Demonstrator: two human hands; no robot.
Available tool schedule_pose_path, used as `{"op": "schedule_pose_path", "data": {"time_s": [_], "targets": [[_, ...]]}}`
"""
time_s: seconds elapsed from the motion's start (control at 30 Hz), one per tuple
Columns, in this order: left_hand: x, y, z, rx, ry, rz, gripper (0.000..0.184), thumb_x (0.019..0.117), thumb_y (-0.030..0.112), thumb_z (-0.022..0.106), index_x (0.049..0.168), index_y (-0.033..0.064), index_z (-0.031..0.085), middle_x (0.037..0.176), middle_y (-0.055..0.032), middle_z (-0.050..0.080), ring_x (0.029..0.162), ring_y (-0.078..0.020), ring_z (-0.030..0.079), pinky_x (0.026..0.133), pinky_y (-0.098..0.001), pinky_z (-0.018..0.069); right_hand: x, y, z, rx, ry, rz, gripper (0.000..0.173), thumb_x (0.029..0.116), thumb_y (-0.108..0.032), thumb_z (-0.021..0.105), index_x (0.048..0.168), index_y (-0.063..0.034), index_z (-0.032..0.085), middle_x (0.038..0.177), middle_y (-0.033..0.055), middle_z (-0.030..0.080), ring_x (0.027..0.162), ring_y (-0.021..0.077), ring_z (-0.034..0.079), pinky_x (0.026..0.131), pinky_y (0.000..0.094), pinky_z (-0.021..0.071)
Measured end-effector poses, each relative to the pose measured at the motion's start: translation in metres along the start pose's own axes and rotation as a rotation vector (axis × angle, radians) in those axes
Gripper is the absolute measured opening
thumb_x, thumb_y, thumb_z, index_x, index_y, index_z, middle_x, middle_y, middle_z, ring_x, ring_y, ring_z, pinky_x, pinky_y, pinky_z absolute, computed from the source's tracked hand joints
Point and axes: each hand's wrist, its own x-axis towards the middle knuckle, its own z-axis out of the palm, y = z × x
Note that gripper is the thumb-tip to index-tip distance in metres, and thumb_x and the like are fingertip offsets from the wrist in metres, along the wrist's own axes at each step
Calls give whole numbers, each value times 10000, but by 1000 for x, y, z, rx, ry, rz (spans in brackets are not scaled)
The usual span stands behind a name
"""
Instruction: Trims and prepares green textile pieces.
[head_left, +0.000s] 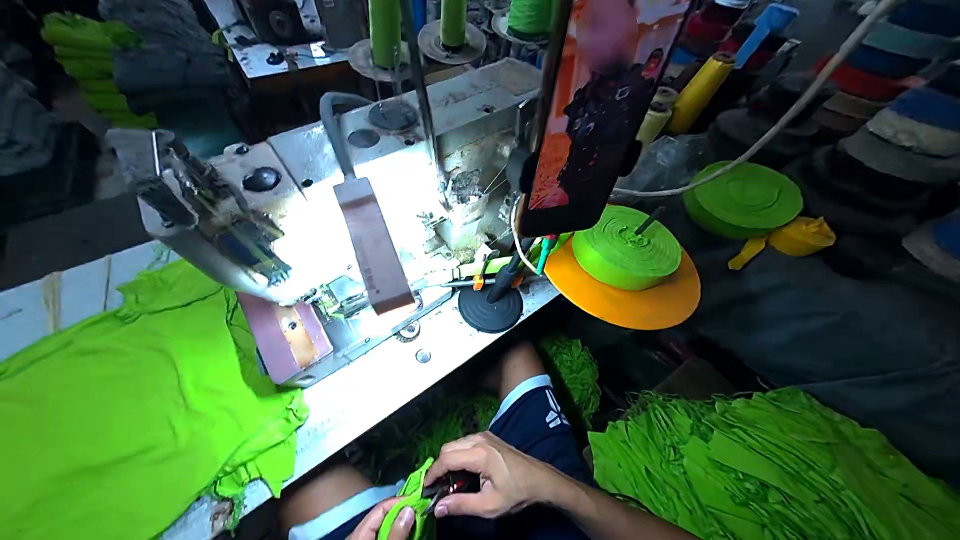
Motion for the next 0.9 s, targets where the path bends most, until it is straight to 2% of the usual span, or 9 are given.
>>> {"op": "schedule_pose_path", "data": {"time_s": [0.2,0.4,0.57,0.73,0.9], "targets": [[-1,0,1,33,48,-3,181,1020,202,603,1067,101,746,939,18,747,870,-67,703,812,-260,592,3,-7,-2,-20,-34,49,309,993,-317,688,1209,-98,717,1026,62,716,927,124,683,832,315,591],[-4,-3,0,-63,29,7,168,1027,163,600,1062,65,733,923,-5,734,839,-75,690,782,-256,581,2,-3,1,19,-65,31,308,1008,-286,670,1218,-65,711,1035,84,710,915,118,677,813,282,587],[-5,-3,-1,-66,30,17,170,1027,161,594,1041,61,732,898,-2,724,813,-71,681,754,-247,573,3,-2,-1,12,-81,36,302,1005,-290,672,1206,-68,718,1016,74,708,894,106,667,795,270,574],[-5,-2,0,-43,35,-8,172,1024,173,601,1053,73,737,915,0,730,836,-68,685,775,-245,572,4,-2,-3,13,-83,28,293,1001,-274,678,1202,-65,721,1025,74,713,906,107,674,798,271,578],[-5,-2,0,-60,32,0,173,1025,179,603,1037,67,734,882,-2,721,800,-66,674,738,-238,562,6,-3,-1,30,-87,11,289,1008,-271,667,1186,-50,722,995,78,706,866,97,659,763,248,561]]}}
